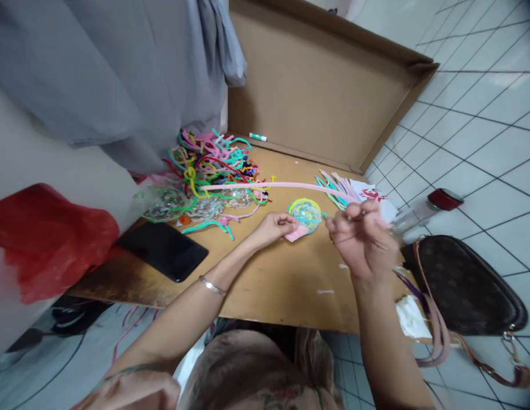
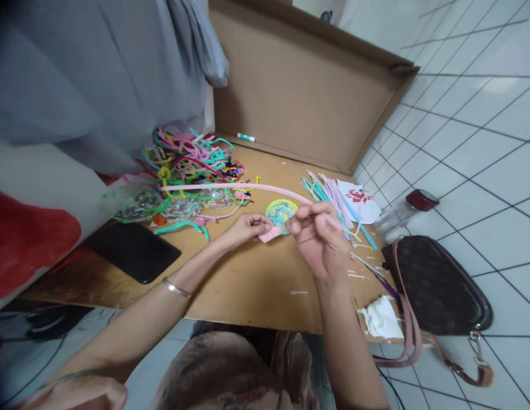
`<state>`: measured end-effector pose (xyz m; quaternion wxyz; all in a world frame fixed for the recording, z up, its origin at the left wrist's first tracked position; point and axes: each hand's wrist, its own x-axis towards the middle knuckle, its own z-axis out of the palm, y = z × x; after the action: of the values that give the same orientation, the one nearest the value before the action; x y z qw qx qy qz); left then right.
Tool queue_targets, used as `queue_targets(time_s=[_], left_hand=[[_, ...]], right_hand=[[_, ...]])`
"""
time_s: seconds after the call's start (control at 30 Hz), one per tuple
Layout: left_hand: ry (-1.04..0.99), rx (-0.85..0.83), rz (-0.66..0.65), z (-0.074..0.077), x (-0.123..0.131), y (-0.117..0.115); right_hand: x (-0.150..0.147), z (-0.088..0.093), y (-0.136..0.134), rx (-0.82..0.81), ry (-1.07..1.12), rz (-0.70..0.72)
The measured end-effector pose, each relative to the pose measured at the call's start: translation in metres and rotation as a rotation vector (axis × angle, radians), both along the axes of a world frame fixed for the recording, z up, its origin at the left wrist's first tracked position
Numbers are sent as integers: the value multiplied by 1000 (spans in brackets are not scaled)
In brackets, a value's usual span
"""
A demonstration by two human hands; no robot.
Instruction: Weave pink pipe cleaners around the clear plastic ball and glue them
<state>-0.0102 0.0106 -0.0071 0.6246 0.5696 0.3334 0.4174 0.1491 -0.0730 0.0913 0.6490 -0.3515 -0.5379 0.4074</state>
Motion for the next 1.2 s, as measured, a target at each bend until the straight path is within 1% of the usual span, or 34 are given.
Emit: queue_targets(time_s=[0.13,0.17,0.23,0.3,0.37,0.47,0.57,0.67,0.73,0.8,0.87,1.0,1.03,1.1,1.2], left_hand=[[26,8,-4,-3,1,-1],[36,8,-3,-4,0,0],[75,7,0,-7,-1,1],[123,10,11,-9,-3,3],[151,13,3,-11,-5,5],[148,-14,-57,-13,-6,5],[151,-22,-110,-15,-4,3],[154,17,-139,-19,2,0],[152,43,-114,-22,6,-2],[166,68,-60,-25,8,-3],[243,124,-7,-26,8,-3],[606,340,75,-24,2,-1],[667,383,82,-23,0,0],[716,422,72,-21,-3,1],[693,401,50,-19,-6,3]], right_hand=[[6,-39,21,-245,73,276],[6,-47,28,-277,103,324],[7,-59,40,-293,111,372],[9,-66,48,-294,73,375],[11,-68,51,-298,48,381],[15,-69,51,-293,54,410],[19,-72,51,-302,43,369],[20,-80,54,-329,16,314],[18,-85,56,-335,-11,297],[14,-90,56,-328,-58,271],[10,-92,55,-312,-123,238],[0,-96,49,-275,-247,138],[-2,-97,48,-263,-274,113],[-6,-100,46,-233,-320,79],[-9,-104,45,-164,-378,31]])
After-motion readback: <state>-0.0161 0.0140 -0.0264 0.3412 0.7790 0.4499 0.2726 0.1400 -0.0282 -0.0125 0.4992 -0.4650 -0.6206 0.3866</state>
